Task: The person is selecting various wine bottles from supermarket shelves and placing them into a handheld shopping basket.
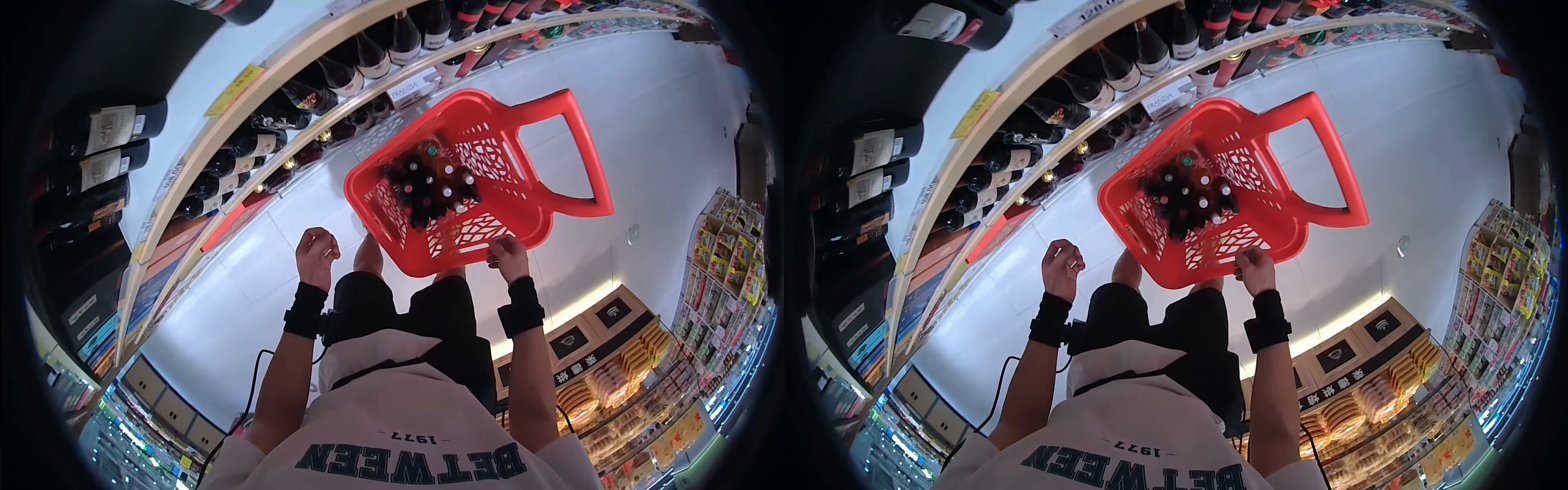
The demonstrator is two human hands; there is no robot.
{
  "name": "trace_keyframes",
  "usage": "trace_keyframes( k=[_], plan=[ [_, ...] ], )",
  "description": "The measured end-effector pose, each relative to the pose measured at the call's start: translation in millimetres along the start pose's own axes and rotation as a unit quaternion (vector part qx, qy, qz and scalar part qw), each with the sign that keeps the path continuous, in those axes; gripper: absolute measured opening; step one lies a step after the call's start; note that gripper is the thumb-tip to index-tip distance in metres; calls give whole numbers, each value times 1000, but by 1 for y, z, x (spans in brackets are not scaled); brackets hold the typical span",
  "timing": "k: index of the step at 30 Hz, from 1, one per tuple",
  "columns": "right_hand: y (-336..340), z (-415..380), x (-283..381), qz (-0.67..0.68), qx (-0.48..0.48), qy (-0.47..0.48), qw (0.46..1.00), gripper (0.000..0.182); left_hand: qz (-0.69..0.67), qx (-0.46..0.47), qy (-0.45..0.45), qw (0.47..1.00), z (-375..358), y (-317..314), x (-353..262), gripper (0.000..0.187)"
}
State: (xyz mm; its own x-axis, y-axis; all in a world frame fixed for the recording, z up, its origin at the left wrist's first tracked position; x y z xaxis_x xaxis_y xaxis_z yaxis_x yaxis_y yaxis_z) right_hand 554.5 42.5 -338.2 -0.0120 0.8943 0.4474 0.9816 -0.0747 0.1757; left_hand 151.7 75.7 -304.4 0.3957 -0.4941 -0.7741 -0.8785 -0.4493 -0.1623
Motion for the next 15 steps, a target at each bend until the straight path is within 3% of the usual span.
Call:
trace_keyframes(
  k=[10, 15],
  plan=[
    [-63, 98, -59, -23, 67, -37, 997, 18, 68, 11, 67, 995, 31, -8, 100, 7],
    [-101, 144, -89, -49, 64, -125, 989, 16, 73, -7, 109, 991, 48, -6, 131, 8]
  ],
)
Point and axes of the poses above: each hand's wrist, its own z-axis towards the middle knuckle, its own y-axis out of the back of the hand, x = y × z, the point moved 1 cm from there along z, towards the middle knuckle, and after that the axes turned 8 degrees about -y, right-handed, at the moved point
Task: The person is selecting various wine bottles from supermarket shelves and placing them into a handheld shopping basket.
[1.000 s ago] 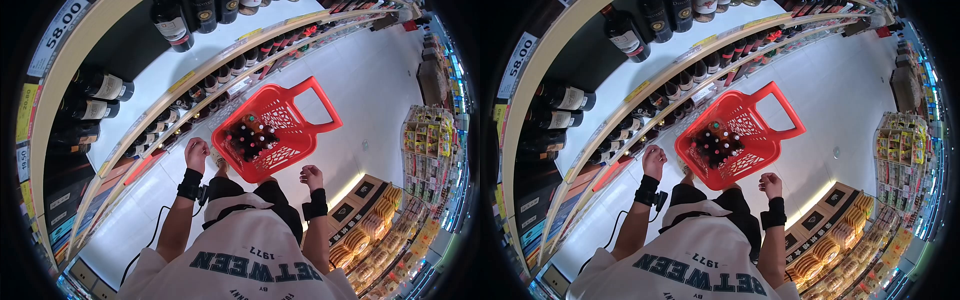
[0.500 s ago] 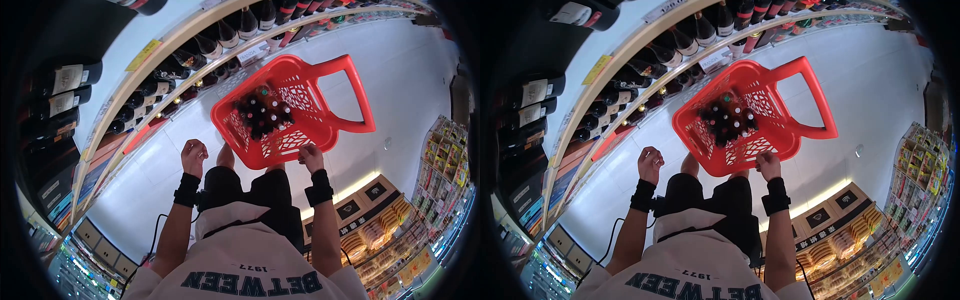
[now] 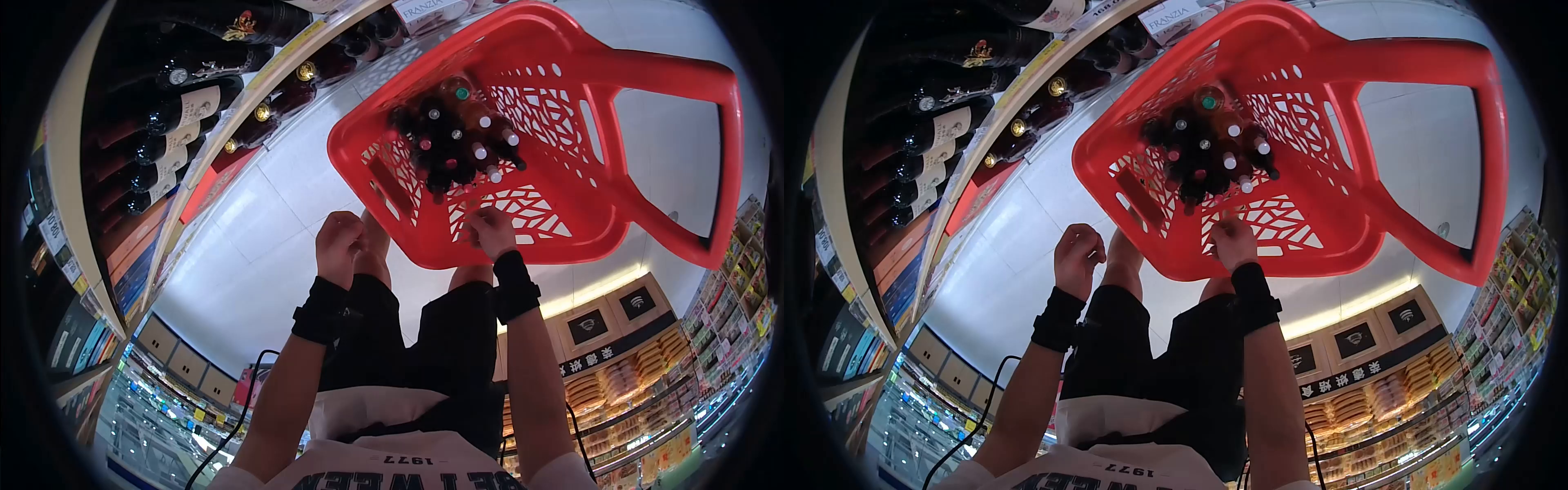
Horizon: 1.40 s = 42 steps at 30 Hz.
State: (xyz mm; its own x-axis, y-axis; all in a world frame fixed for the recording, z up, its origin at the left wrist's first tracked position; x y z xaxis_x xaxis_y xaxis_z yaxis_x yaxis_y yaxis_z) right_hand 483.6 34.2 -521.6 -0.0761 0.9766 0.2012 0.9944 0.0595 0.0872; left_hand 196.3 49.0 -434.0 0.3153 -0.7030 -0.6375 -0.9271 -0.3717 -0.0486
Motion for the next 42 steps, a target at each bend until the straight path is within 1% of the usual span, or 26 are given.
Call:
trace_keyframes(
  k=[2, 5, 6, 9, 10, 11, 13, 15, 17, 19, 20, 23, 24, 25, 27, 29, 32, 33, 34, 37, 38, 41, 42],
  plan=[
    [-18, 20, -1, 15, -16, -66, 998, 19, 1, -4, 20, 1000, 8, -1, 11, 8],
    [-38, 55, -8, -52, -17, -118, 992, 30, -7, 9, 14, 1000, 15, -6, 23, 7],
    [-42, 80, -20, -57, 26, -141, 988, 35, -8, 8, 24, 1000, 16, -7, 25, 7],
    [-62, 102, -15, -66, -35, -216, 973, 45, -9, 19, 49, 999, 24, -8, 35, 7],
    [-67, 101, -7, -66, -39, -228, 971, 51, -7, 28, 56, 998, 26, -6, 39, 7],
    [-70, 110, -9, -87, -40, -229, 969, 51, -5, 37, 62, 997, 28, -4, 43, 7],
    [-79, 138, -23, -127, -39, -228, 965, 54, -15, 21, 70, 997, 32, -9, 43, 9],
    [-85, 172, -38, -192, -8, -194, 962, 58, -16, 18, 76, 997, 36, -11, 42, 10],
    [-90, 190, -48, -216, 0, -186, 959, 61, -7, 27, 80, 996, 41, -10, 42, 10],
    [-101, 201, -45, -198, -17, -199, 960, 64, 3, 61, 78, 995, 49, -4, 43, 10],
    [-105, 204, -46, -189, -25, -194, 962, 61, 10, 79, 79, 994, 54, -1, 43, 10],
    [-112, 210, -52, -148, -54, -211, 965, 56, 13, 77, 74, 994, 61, -1, 40, 11],
    [-116, 225, -67, -271, -57, -154, 949, 53, 11, 76, 79, 994, 62, 1, 42, 11],
    [-121, 251, -93, -388, -59, -92, 915, 50, 9, 76, 81, 994, 62, 3, 43, 11],
    [-123, 258, -100, -530, -41, -24, 847, 45, 12, 75, 83, 994, 61, 3, 43, 11],
    [-123, 257, -102, -590, -3, -18, 807, 39, 22, 75, 81, 994, 58, 0, 41, 12],
    [-114, 303, -152, -558, 80, -110, 819, 33, 7, 72, 75, 995, 55, -3, 40, 12],
    [-114, 289, -142, -476, 19, -127, 870, 31, -2, 79, 75, 994, 54, -5, 40, 12],
    [-118, 261, -129, -388, -41, -144, 910, 28, -11, 87, 75, 993, 53, -7, 40, 12],
    [-118, 236, -140, -518, -45, 6, 854, 15, -19, 81, 76, 994, 52, -14, 41, 12],
    [-117, 226, -141, -517, -43, 0, 855, 13, -19, 74, 77, 994, 52, -17, 43, 12],
    [-101, 179, -95, -496, 9, -56, 866, 14, 26, 80, 69, 994, 57, -21, 52, 14],
    [-93, 152, -72, -525, 27, -38, 850, 16, 63, 95, 60, 992, 60, -20, 57, 15]
  ],
)
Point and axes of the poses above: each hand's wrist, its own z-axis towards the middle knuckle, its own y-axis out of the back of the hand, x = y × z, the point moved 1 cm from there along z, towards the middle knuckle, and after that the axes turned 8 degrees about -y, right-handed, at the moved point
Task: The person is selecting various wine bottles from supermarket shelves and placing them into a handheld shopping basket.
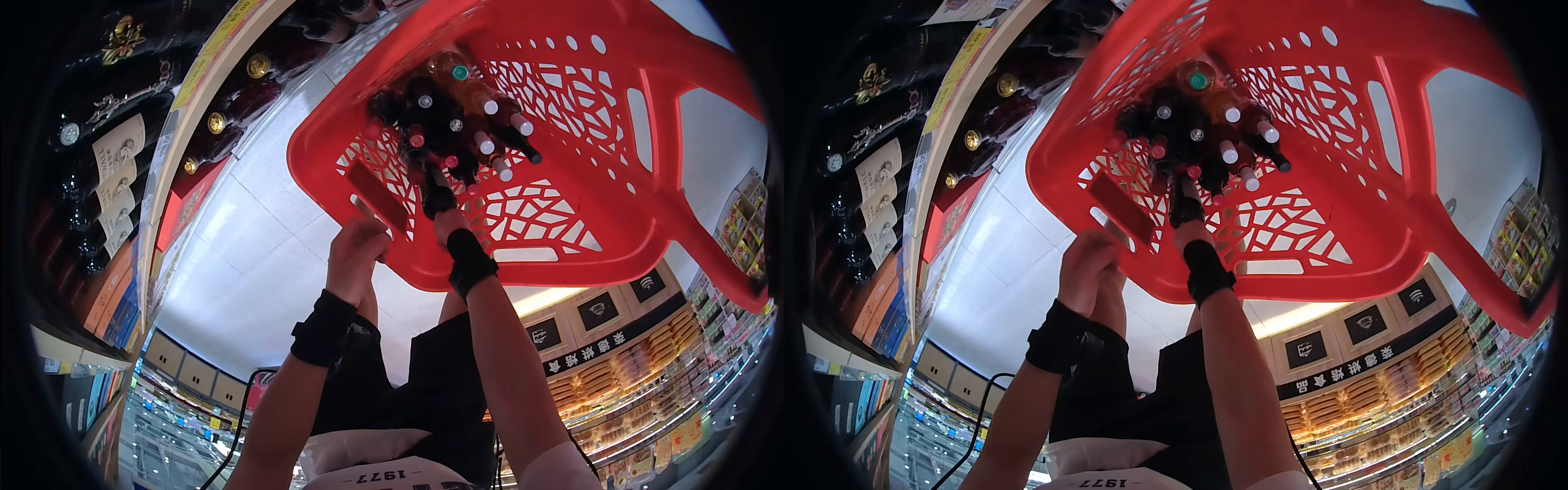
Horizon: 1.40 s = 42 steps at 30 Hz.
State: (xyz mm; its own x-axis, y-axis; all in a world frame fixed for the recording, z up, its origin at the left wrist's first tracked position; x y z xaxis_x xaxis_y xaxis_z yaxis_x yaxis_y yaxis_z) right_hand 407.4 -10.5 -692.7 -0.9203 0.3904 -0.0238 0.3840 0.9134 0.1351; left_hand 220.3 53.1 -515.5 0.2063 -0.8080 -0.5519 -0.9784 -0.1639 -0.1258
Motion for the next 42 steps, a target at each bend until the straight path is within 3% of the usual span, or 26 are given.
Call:
trace_keyframes(
  k=[3, 6, 10, 16, 19, 23, 24, 27, 28, 32, 33, 36, 40, 41, 42],
  plan=[
    [7, -38, -12, -55, -41, 66, 995, 24, 152, 34, -37, 987, 6, 4, 13, 20],
    [32, -94, -13, 51, -53, 16, 997, 33, 370, 80, -106, 920, 3, -3, 10, 33],
    [51, -166, -32, 266, -58, -90, 958, 37, 424, 167, -226, 861, 2, -19, 4, 55],
    [84, -266, -73, 232, -71, 8, 970, 37, 545, 270, -305, 733, 8, -61, -7, 83],
    [109, -311, -84, 223, -88, 58, 969, 33, 596, 289, -336, 669, 4, -84, -17, 84],
    [149, -362, -93, 192, -103, 129, 967, 27, 560, 321, -469, 603, 0, -99, -31, 65],
    [159, -378, -92, 183, -109, 140, 967, 27, 524, 310, -515, 604, -1, -101, -39, 54],
    [175, -411, -97, 176, -133, 174, 960, 27, 493, 315, -509, 632, -24, -111, -85, 52],
    [181, -421, -98, 187, -139, 189, 954, 27, 501, 295, -548, 601, -32, -114, -99, 53],
    [212, -462, -106, 240, -163, 213, 933, 30, 491, 229, -582, 606, -72, -127, -133, 55],
    [219, -475, -107, 258, -169, 213, 927, 30, 487, 215, -571, 625, -87, -128, -139, 57],
    [238, -506, -110, 327, -221, 334, 856, 31, 471, 161, -539, 679, -128, -133, -159, 62],
    [268, -539, -99, 359, -222, 471, 774, 31, 378, 116, -493, 775, -202, -149, -179, 84],
    [273, -543, -95, 358, -222, 511, 750, 30, 385, 122, -392, 827, -214, -150, -181, 87],
    [276, -549, -89, 370, -212, 543, 723, 28, 307, 150, -366, 866, -228, -157, -187, 89]
  ],
)
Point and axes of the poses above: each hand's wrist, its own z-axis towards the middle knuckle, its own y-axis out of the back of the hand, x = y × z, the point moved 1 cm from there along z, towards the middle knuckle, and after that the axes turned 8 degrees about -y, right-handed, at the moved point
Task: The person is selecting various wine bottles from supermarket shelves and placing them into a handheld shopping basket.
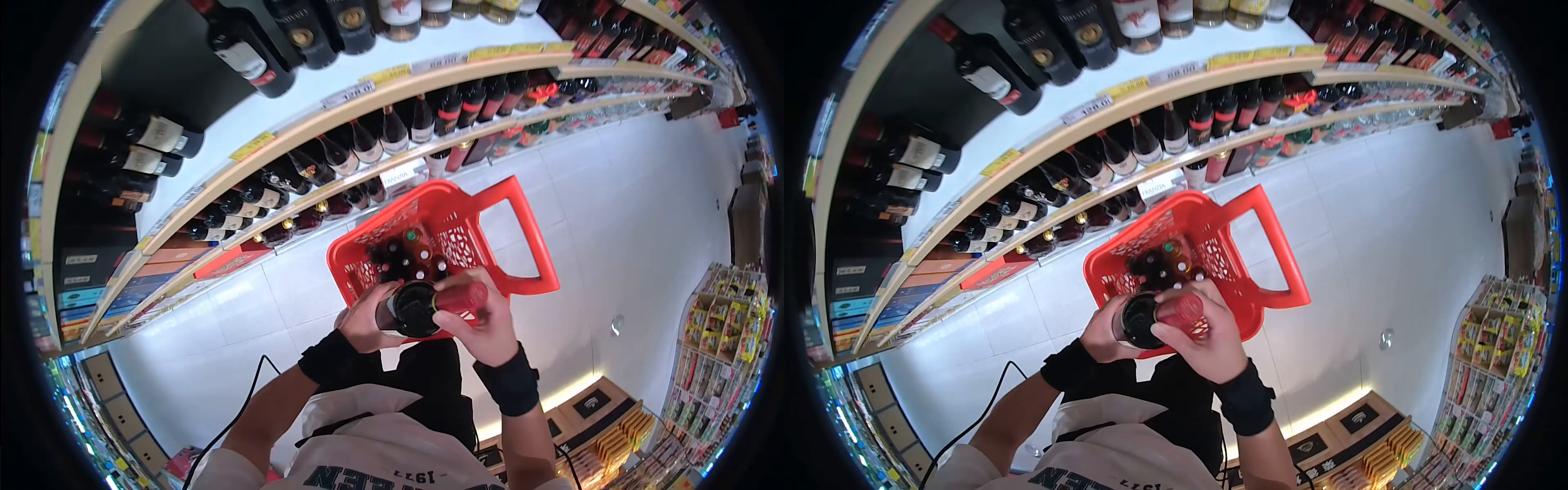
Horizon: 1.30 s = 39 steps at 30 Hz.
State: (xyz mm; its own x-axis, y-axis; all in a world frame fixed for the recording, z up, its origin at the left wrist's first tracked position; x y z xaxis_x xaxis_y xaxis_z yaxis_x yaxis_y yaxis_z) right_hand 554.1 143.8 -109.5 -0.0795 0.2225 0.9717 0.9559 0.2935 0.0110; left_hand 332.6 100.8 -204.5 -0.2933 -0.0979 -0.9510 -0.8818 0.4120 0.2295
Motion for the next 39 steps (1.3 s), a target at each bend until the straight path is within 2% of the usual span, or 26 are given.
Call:
trace_keyframes(
  k=[3, 4, 5, 7, 9, 11, 13, 16, 19, 21, 25, 27, 29, 30, 31, 37, 39],
  plan=[
    [-11, 10, 28, 70, 59, 45, 995, 39, -219, -15, -3, 976, -13, -12, -45, 92],
    [-17, 9, 41, 102, 101, 22, 989, 41, -281, -21, -12, 959, -18, -13, -59, 93],
    [-18, 11, 51, 107, 107, 5, 988, 39, -209, -9, -43, 977, -21, -8, -72, 94],
    [-22, 13, 65, 116, 115, -33, 986, 38, -251, -9, -40, 967, -31, -3, -109, 92],
    [-32, 18, 83, 179, 110, 3, 978, 27, -242, -11, -35, 970, -40, 2, -119, 90],
    [-40, 14, 103, 150, 69, -15, 986, 23, -257, 45, -41, 965, -47, 15, -127, 87],
    [-52, 15, 112, 151, 17, -8, 988, 23, -313, 56, -74, 945, -56, 28, -131, 93],
    [-67, 11, 134, 209, -10, 29, 977, 20, -263, 19, -145, 954, -72, 50, -126, 114],
    [-81, 4, 159, 199, -29, 63, 977, 20, -170, 63, -183, 966, -88, 75, -132, 127],
    [-97, -5, 176, 199, -50, 88, 975, 22, -172, 64, -226, 957, -96, 86, -144, 119],
    [-116, -28, 206, 147, -82, 93, 981, 26, -163, 80, -222, 958, -114, 98, -168, 109],
    [-116, -38, 207, 160, -50, 111, 980, 29, -195, 99, -238, 946, -119, 100, -173, 103],
    [-120, -49, 200, 220, 15, 137, 966, 38, -267, 143, -237, 923, -125, 99, -176, 98],
    [-120, -52, 195, 245, 49, 153, 956, 47, -270, 149, -241, 920, -128, 98, -180, 94],
    [-122, -58, 191, 242, 28, 151, 958, 57, -276, 155, -242, 917, -129, 95, -180, 93],
    [-110, -75, 207, 140, 45, 159, 976, 60, -229, 63, -289, 927, -135, 61, -193, 91],
    [-105, -76, 208, 136, 62, 186, 971, 68, -209, 40, -292, 933, -133, 51, -195, 94]
  ],
)
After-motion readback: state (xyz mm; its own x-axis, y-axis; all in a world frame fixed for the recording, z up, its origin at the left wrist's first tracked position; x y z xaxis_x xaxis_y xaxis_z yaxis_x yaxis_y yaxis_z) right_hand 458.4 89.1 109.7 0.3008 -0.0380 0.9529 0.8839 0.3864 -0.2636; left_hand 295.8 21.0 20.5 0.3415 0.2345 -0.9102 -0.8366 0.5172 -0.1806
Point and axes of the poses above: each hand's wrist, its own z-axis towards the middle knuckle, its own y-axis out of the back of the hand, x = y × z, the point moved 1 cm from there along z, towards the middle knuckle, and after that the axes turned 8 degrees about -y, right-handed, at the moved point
